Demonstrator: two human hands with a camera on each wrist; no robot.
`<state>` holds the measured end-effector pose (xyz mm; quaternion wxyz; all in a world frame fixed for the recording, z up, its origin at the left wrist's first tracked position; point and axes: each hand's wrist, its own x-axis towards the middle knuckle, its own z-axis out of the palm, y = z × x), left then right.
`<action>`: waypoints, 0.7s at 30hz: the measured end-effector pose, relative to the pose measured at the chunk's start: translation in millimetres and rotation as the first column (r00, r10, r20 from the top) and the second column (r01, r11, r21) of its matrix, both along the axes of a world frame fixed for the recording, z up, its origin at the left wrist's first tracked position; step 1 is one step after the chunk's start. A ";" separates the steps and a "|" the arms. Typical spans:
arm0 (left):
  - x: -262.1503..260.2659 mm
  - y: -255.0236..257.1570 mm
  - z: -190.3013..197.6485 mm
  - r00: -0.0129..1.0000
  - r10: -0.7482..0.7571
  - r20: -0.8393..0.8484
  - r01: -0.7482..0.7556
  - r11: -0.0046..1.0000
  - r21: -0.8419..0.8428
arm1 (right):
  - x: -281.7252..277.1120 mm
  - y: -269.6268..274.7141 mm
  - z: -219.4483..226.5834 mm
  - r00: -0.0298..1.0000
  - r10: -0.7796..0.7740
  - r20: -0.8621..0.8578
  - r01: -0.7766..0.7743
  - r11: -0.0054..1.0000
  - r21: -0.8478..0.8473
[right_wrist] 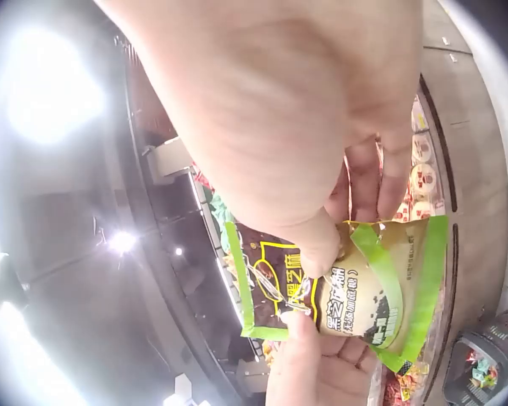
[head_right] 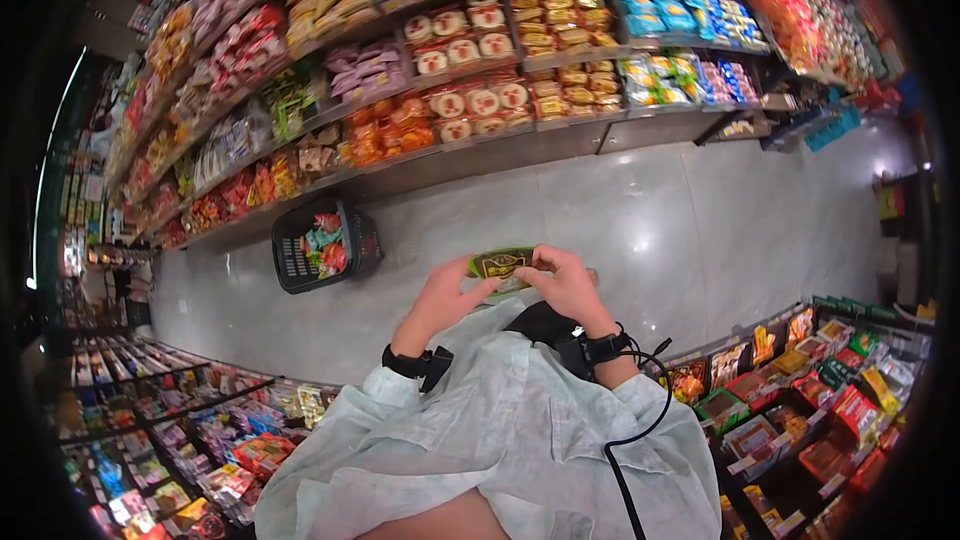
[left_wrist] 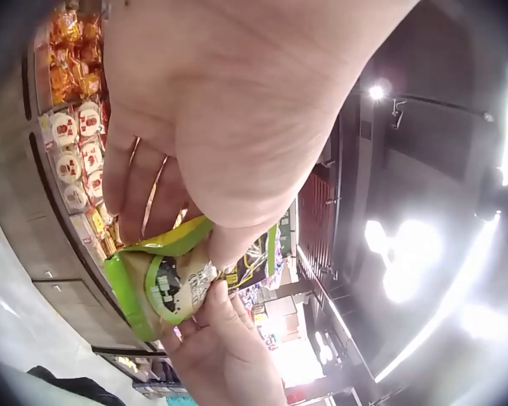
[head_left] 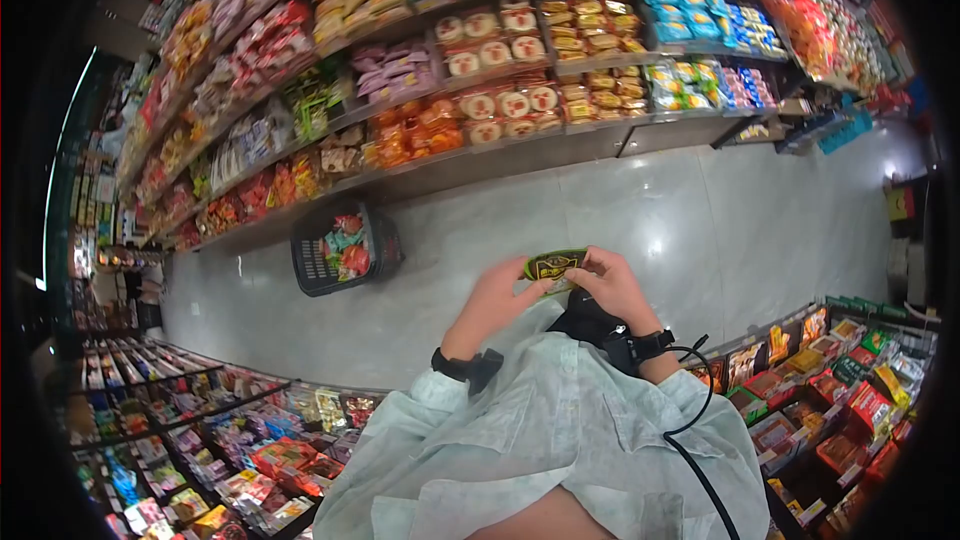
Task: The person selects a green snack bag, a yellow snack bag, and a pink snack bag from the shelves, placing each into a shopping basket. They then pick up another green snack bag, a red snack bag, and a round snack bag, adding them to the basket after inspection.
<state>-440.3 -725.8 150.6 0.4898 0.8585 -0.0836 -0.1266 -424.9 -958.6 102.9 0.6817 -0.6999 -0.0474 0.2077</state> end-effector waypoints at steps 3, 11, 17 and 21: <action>-35.2 59.7 -4.9 0.998 0.057 -0.030 -0.058 0.998 -0.033 | -11.5 64.0 1.8 0.997 0.076 0.032 -0.076 0.997 -0.005; -132.9 208.5 -19.9 0.911 0.389 -0.137 -0.407 0.901 -0.150 | -47.4 239.9 22.4 0.901 0.423 -0.099 -0.423 0.906 0.019; -203.1 259.0 -35.2 0.720 0.660 -0.215 -0.686 0.632 -0.361 | -57.3 332.8 26.8 0.703 0.699 -0.134 -0.708 0.706 -0.035; -233.7 274.5 -36.4 0.575 0.754 -0.317 -0.798 0.431 -0.422 | -66.2 379.4 8.7 0.626 0.772 -0.112 -0.773 0.633 0.041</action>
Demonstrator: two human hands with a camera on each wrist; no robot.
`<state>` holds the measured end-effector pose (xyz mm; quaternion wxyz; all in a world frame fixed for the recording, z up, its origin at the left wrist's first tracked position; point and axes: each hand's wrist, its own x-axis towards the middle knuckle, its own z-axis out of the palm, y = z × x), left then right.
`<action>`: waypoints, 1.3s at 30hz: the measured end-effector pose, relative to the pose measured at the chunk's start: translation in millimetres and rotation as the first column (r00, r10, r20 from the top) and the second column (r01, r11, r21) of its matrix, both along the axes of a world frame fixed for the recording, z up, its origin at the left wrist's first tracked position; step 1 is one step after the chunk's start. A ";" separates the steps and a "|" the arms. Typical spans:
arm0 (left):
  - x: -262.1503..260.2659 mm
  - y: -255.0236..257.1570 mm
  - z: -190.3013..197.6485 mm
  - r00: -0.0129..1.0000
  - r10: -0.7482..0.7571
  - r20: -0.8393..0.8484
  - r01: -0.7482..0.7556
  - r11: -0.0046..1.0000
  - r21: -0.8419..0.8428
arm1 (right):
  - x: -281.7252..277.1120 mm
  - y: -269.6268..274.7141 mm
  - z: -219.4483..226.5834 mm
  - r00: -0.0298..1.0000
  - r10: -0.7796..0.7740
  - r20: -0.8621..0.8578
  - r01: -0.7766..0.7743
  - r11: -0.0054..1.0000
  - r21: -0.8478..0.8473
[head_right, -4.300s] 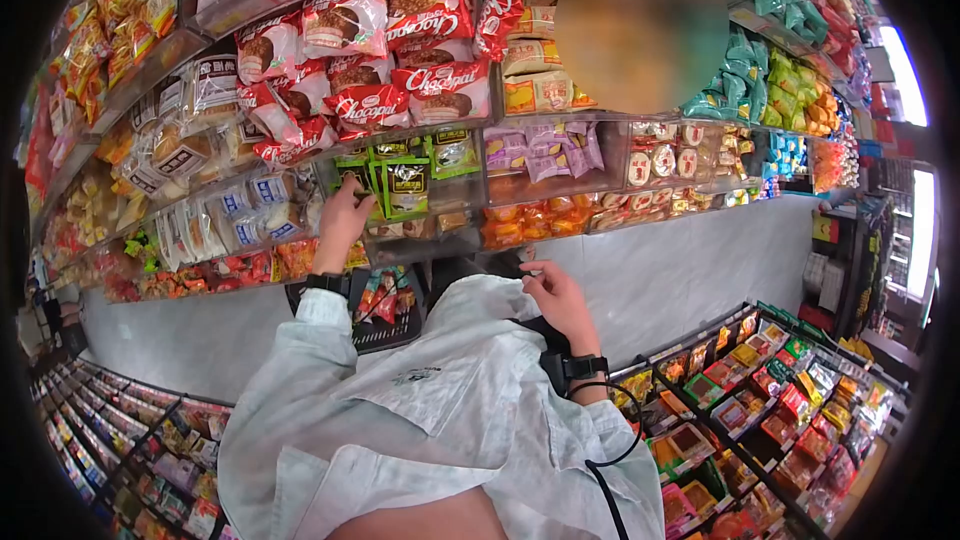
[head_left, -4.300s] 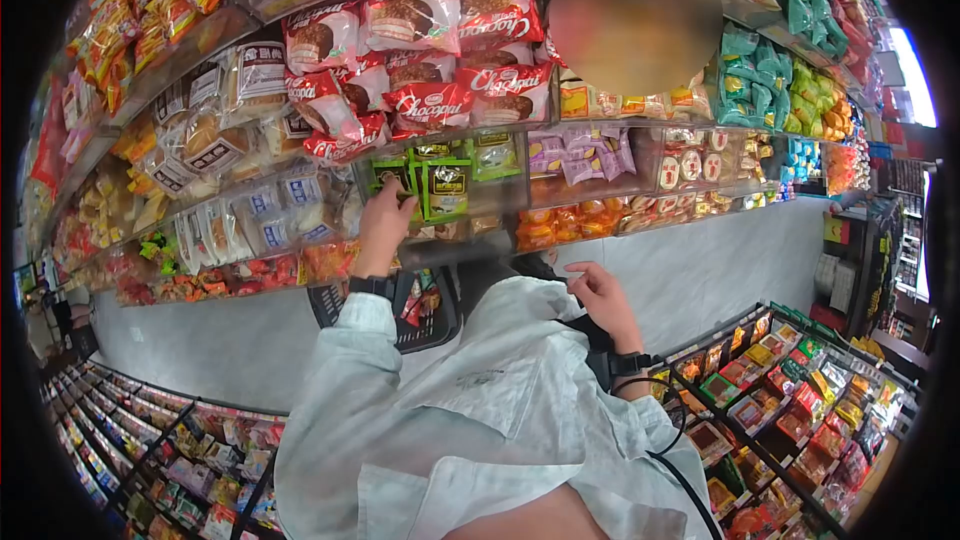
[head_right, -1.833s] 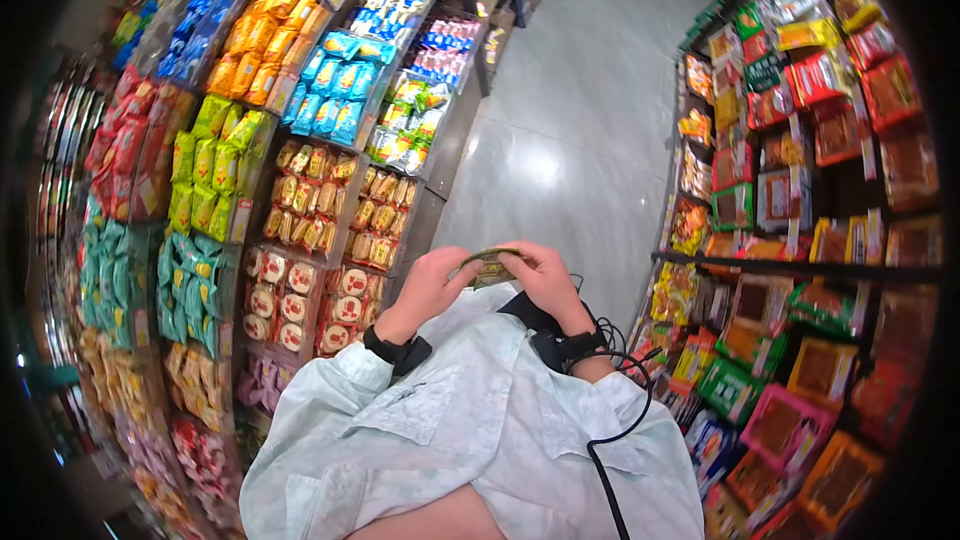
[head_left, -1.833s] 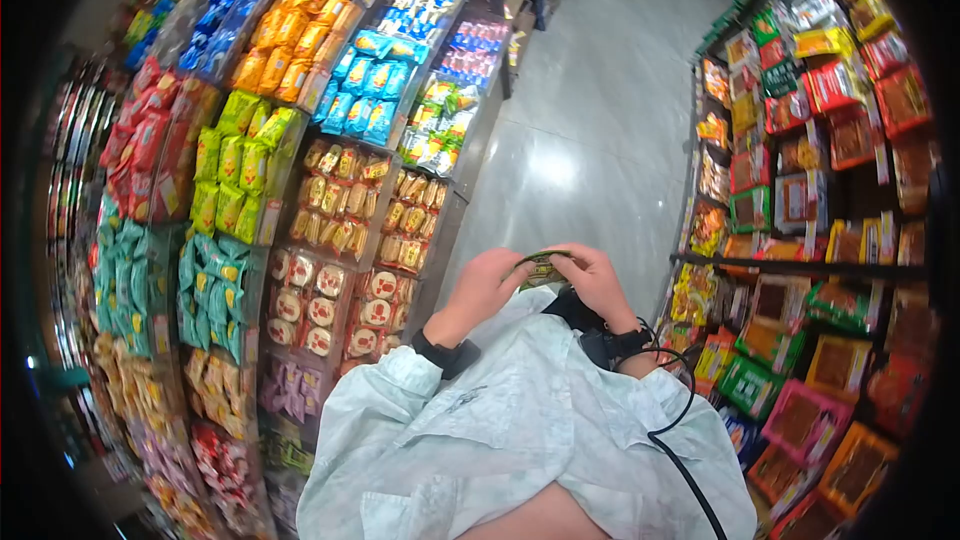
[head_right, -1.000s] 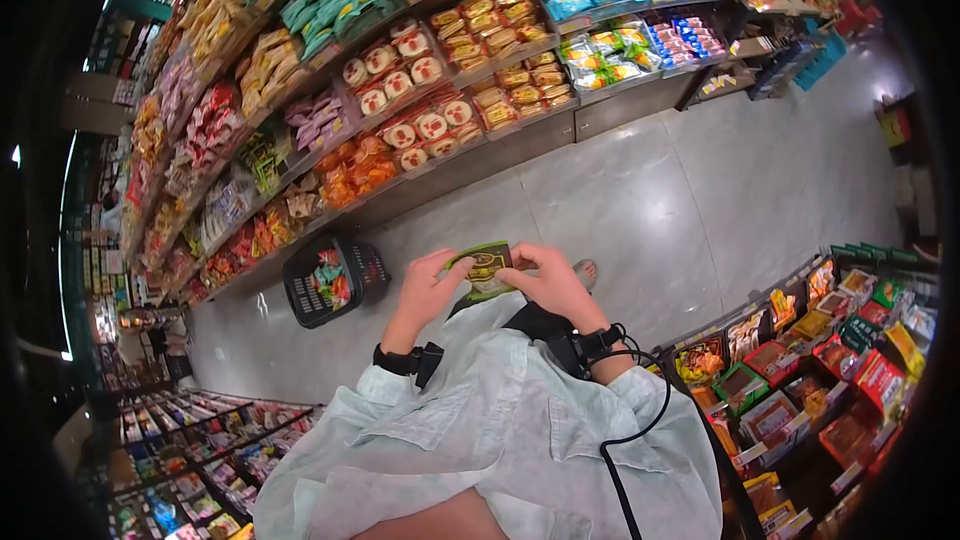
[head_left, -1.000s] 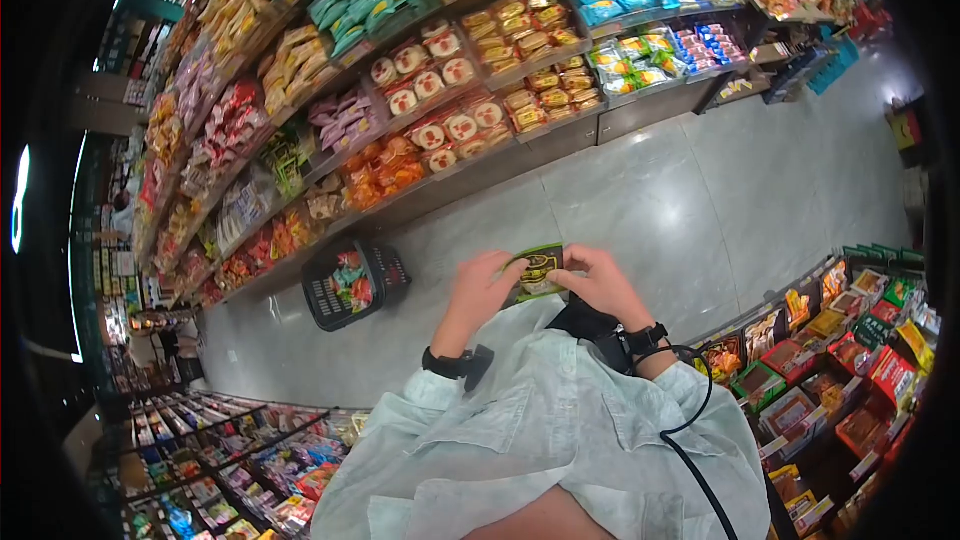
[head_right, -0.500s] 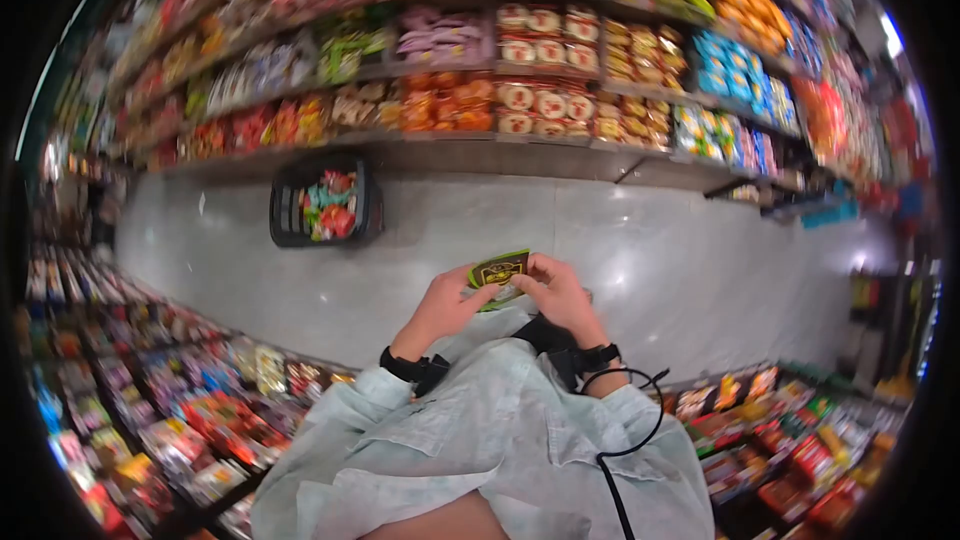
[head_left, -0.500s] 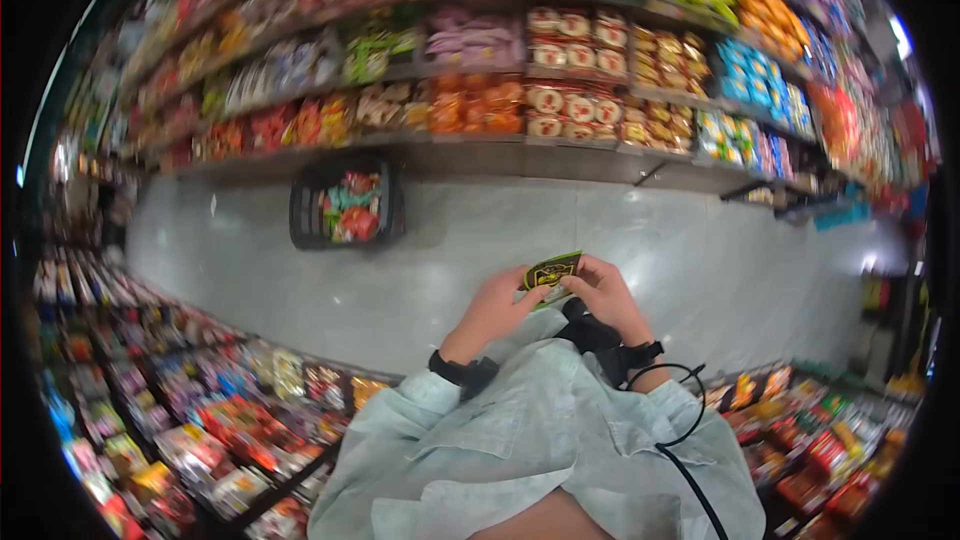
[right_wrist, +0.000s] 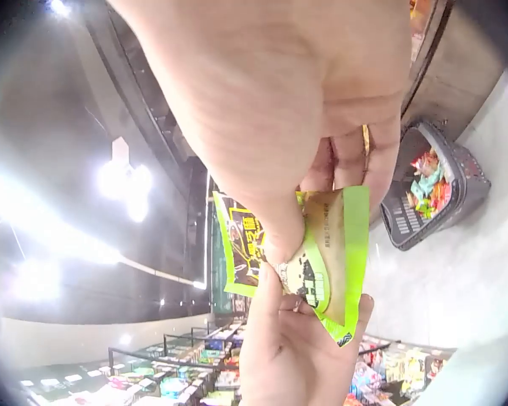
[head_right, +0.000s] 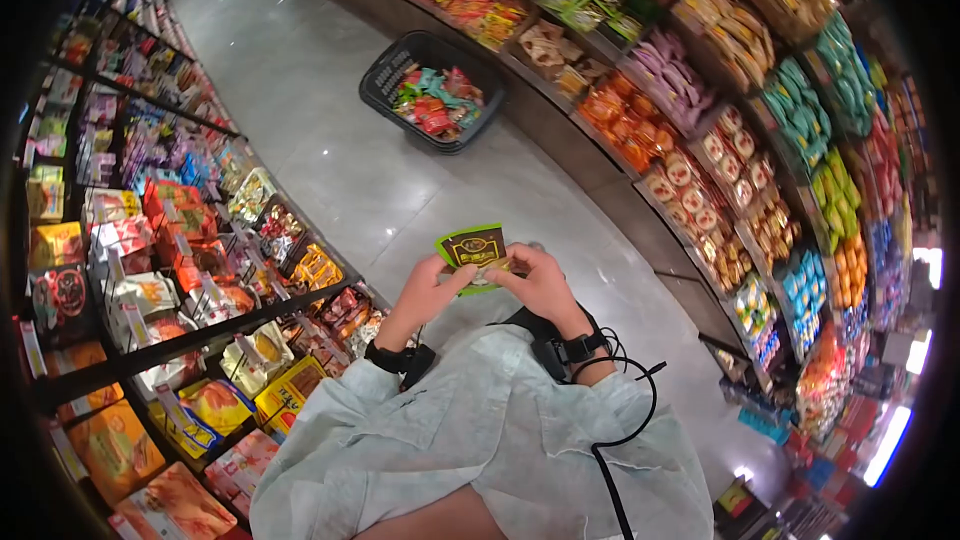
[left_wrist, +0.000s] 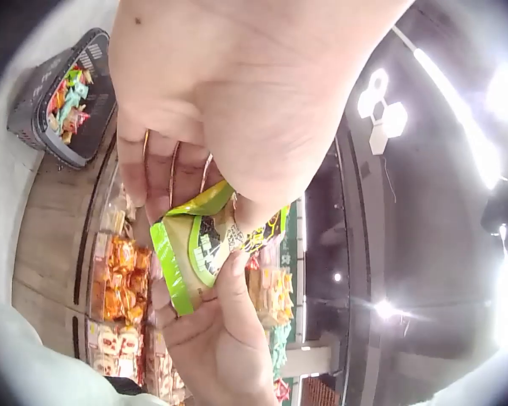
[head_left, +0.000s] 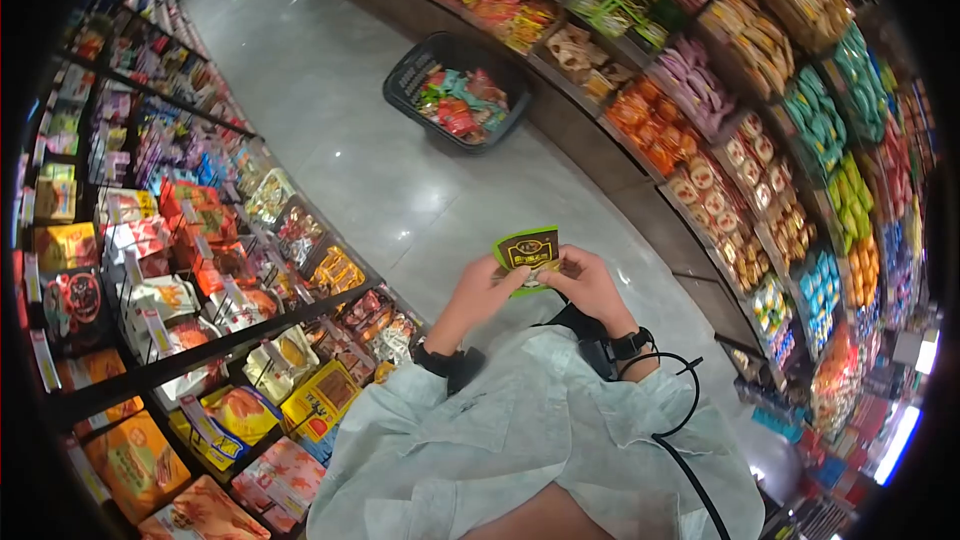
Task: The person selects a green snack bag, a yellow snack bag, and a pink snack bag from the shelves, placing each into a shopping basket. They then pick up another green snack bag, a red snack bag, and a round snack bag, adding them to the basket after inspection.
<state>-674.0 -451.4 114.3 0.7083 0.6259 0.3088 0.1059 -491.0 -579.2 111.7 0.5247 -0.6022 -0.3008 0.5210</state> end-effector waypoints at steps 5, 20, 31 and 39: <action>-6.0 8.0 -27.2 0.976 0.197 0.091 -0.183 0.973 -0.143 | 14.8 46.4 -9.4 0.986 0.165 0.027 -0.166 0.986 0.017; 114.6 129.3 -12.9 0.863 0.471 -0.185 -0.434 0.877 0.206 | 132.1 219.0 -30.4 0.952 0.303 0.033 -0.305 0.946 0.113; 195.4 207.1 -15.2 0.904 0.398 -0.153 -0.376 0.914 0.154 | 207.5 265.5 -12.7 0.947 0.322 0.004 -0.322 0.945 -0.053; 215.5 275.2 -26.0 0.971 0.054 -0.234 -0.077 0.993 -0.090 | 218.1 295.1 -28.2 0.981 0.185 0.060 -0.181 0.981 -0.070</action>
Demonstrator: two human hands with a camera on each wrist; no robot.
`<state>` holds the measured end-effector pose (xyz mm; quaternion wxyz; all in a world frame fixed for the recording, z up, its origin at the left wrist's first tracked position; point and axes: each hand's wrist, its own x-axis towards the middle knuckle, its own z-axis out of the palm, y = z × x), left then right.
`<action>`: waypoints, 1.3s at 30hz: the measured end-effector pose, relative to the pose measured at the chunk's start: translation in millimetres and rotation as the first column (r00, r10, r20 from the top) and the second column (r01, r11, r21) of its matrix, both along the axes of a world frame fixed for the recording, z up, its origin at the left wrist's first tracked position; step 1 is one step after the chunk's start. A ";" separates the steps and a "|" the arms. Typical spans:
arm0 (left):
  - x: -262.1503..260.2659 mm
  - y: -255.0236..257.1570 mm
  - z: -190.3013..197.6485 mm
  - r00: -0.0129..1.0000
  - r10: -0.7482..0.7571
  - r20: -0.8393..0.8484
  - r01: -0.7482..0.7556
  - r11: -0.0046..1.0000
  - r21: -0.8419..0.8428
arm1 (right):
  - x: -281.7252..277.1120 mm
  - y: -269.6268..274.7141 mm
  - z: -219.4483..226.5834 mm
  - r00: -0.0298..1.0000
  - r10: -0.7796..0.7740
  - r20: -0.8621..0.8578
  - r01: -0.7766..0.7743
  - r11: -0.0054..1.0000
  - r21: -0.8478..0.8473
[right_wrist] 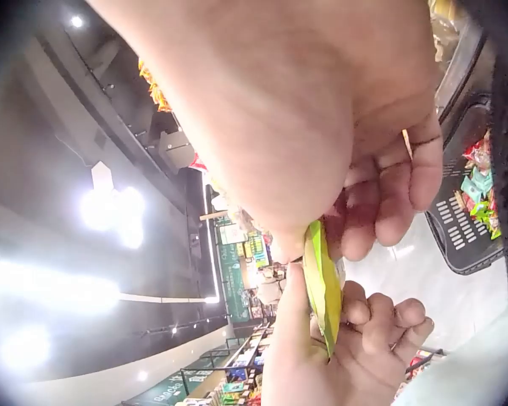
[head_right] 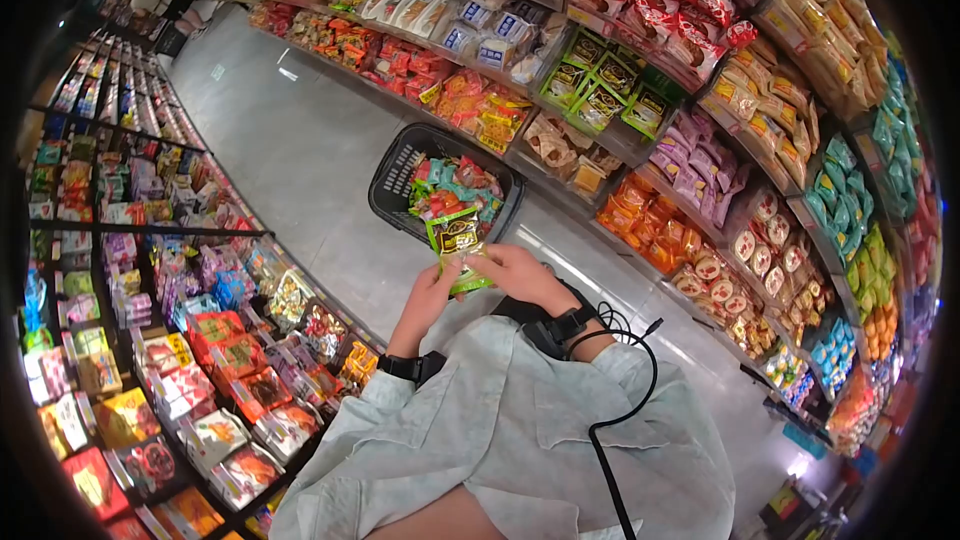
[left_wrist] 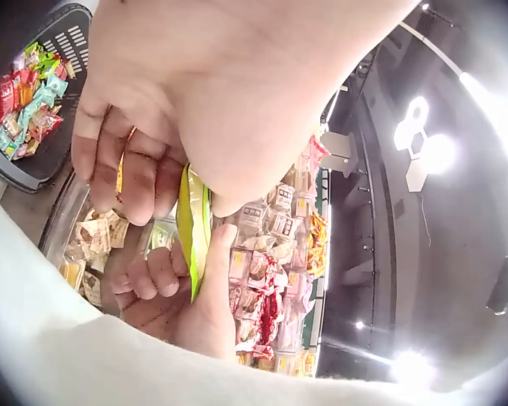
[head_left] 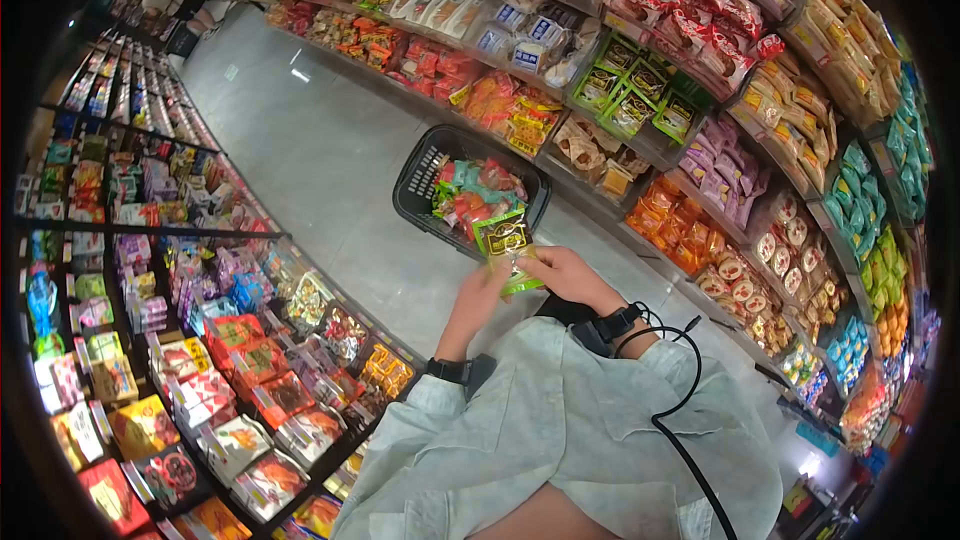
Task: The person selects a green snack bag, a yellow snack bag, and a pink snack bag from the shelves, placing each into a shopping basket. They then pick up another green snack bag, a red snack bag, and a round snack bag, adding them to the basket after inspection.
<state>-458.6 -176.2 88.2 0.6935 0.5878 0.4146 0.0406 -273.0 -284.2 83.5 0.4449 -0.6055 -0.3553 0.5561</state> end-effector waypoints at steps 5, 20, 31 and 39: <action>-9.9 49.1 -1.6 0.999 -0.033 0.028 0.034 0.999 -0.040 | -23.3 33.9 -8.0 0.994 -0.111 -0.019 0.110 0.993 -0.047; -67.6 167.0 -80.8 0.998 0.016 0.063 -0.010 0.997 -0.082 | -104.3 21.1 3.7 0.840 -0.520 0.154 0.542 0.803 -0.248; 5.5 102.7 -68.6 0.899 -0.429 0.085 0.416 0.899 0.138 | -98.4 -27.5 -0.1 0.733 -0.618 0.283 0.666 0.736 -0.118; 30.3 46.2 -58.3 0.908 -0.419 0.009 0.392 0.857 0.334 | -48.1 -85.4 -18.7 0.654 -0.744 0.134 0.754 0.656 -0.040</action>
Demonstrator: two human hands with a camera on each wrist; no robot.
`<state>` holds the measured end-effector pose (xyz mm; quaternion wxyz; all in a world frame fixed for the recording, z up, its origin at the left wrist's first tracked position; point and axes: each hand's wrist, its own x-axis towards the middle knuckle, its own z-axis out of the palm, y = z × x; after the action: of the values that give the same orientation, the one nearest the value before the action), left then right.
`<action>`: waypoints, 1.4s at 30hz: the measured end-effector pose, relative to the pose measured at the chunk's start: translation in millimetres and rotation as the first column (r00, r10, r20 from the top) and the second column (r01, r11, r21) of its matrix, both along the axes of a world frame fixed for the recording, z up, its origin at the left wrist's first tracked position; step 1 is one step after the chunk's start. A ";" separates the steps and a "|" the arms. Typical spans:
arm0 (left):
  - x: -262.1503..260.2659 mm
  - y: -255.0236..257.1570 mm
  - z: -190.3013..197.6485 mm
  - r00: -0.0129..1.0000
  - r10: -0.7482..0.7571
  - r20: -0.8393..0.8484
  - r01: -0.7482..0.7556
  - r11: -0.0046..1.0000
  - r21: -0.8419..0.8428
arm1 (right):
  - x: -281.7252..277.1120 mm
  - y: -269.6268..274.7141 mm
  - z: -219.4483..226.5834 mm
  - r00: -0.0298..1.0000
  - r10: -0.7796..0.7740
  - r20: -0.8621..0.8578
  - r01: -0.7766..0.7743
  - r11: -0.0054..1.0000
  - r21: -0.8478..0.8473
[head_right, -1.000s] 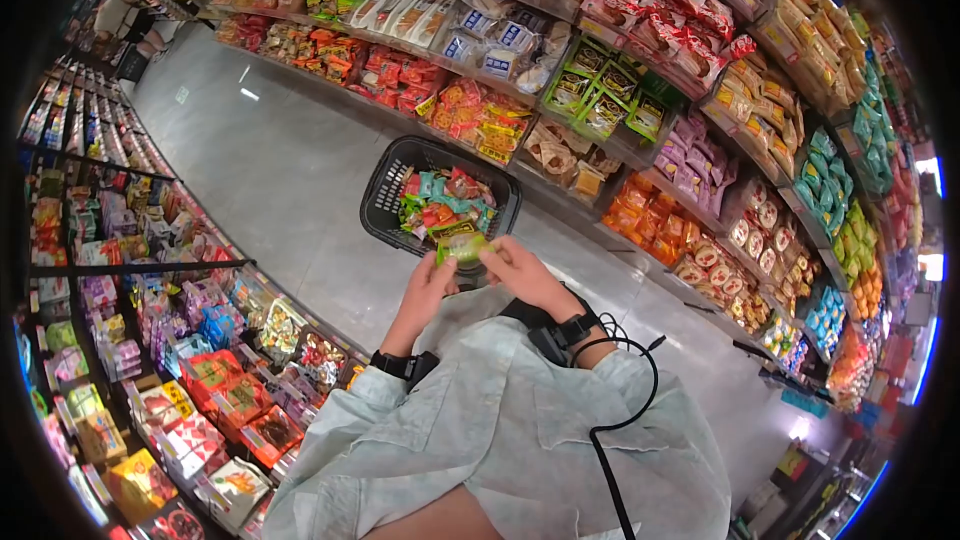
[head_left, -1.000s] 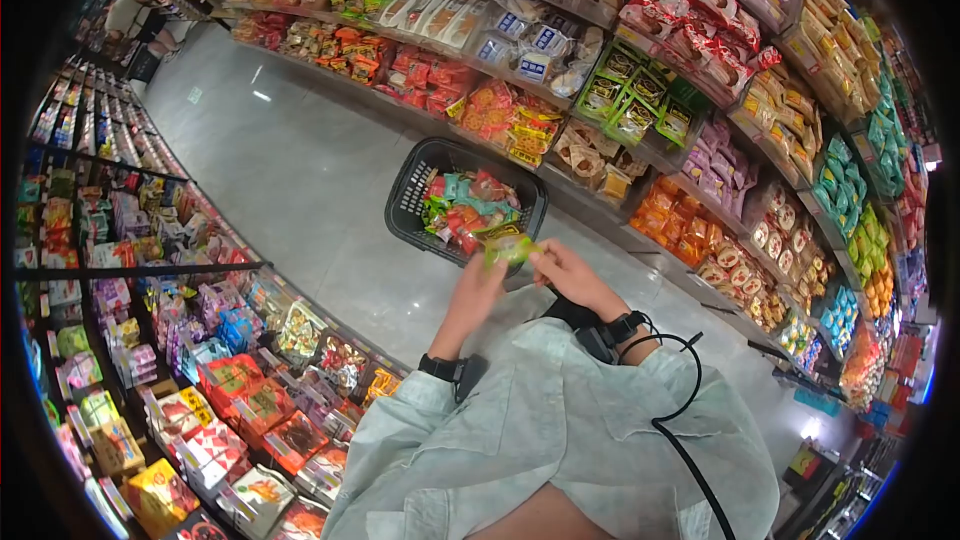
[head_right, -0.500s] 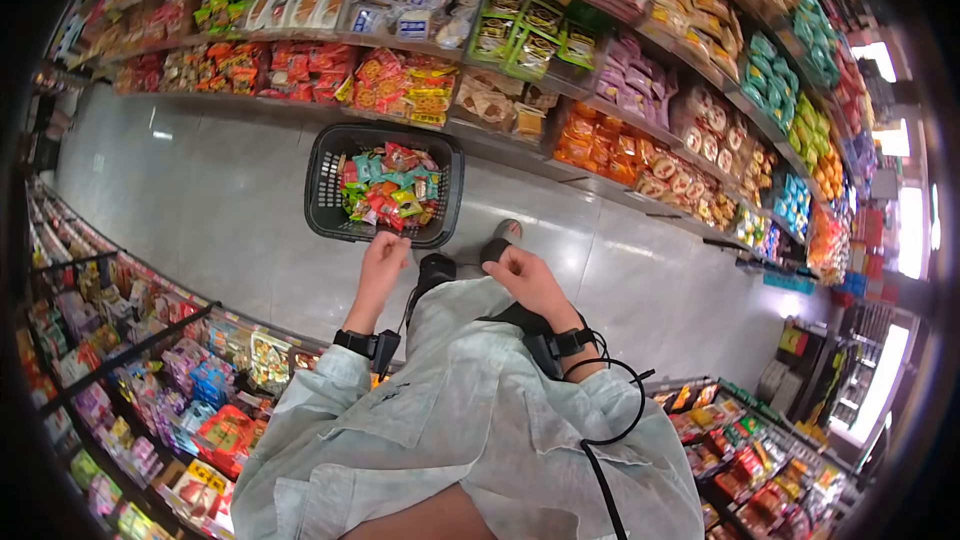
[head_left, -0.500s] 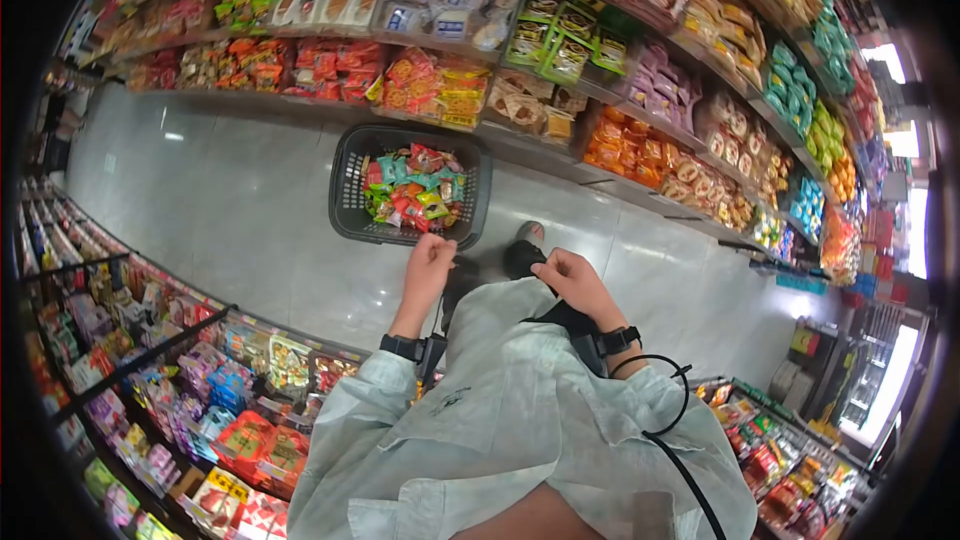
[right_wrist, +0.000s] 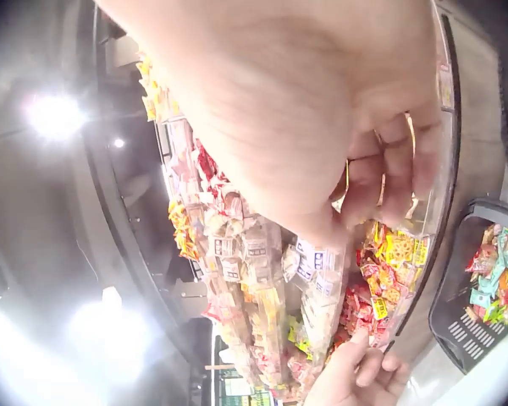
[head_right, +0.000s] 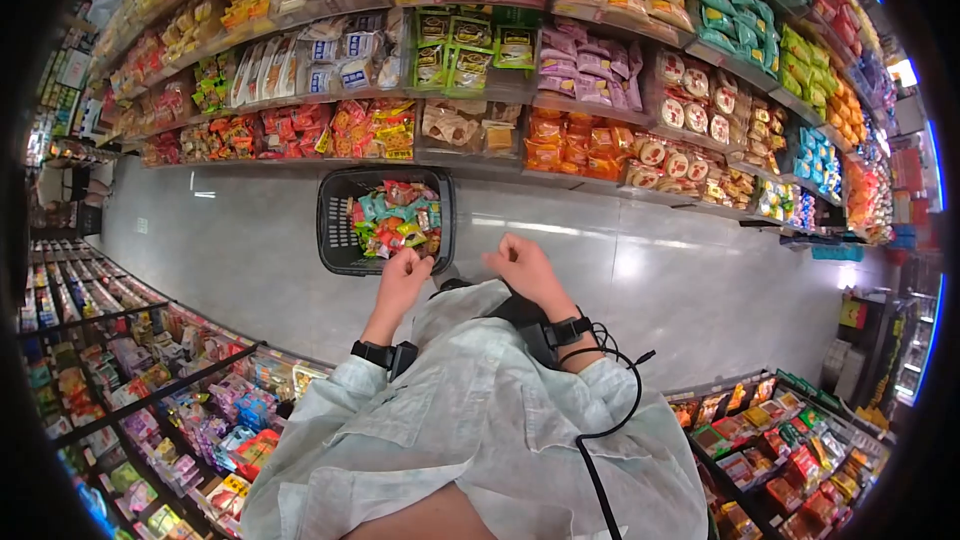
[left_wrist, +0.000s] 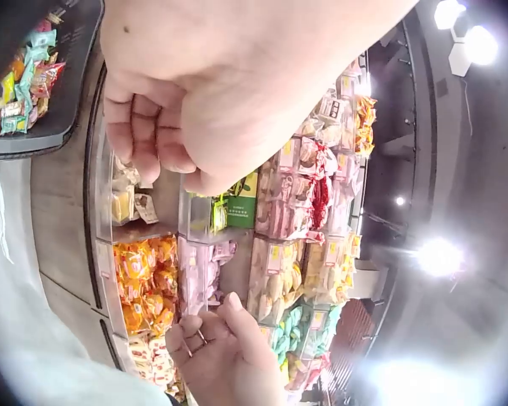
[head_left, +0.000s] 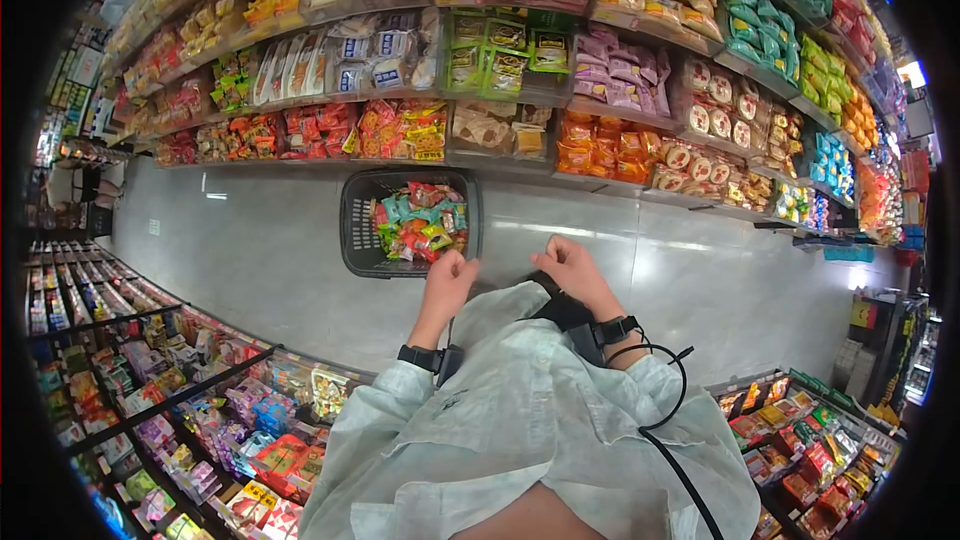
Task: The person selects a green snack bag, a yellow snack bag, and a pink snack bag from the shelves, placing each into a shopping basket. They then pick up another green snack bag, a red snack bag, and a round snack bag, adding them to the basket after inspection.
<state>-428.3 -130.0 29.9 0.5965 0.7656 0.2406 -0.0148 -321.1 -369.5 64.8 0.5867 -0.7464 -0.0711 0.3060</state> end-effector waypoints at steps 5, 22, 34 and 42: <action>11.8 -59.8 22.4 0.998 -0.048 -0.047 0.050 0.998 0.042 | 25.4 -30.5 -13.2 0.998 0.053 0.022 -0.054 0.997 0.051; 53.2 -79.5 33.7 0.994 0.020 -0.103 0.000 0.981 0.192 | 66.7 -69.0 -20.4 0.990 0.008 -0.143 0.012 0.990 0.140; 206.0 68.6 -118.1 0.998 -0.061 -0.012 0.060 0.910 0.410 | 126.7 -81.6 3.7 0.858 -0.484 -0.173 0.492 0.871 0.003; 263.8 192.2 -202.8 0.929 0.082 -0.362 0.054 0.935 0.350 | 117.0 -54.0 16.1 0.807 -0.570 -0.153 0.548 0.820 -0.165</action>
<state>-164.4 62.2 -172.9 0.3929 0.8418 0.3530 -0.1114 -204.0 -423.5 80.9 0.6117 -0.7323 0.2271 0.1948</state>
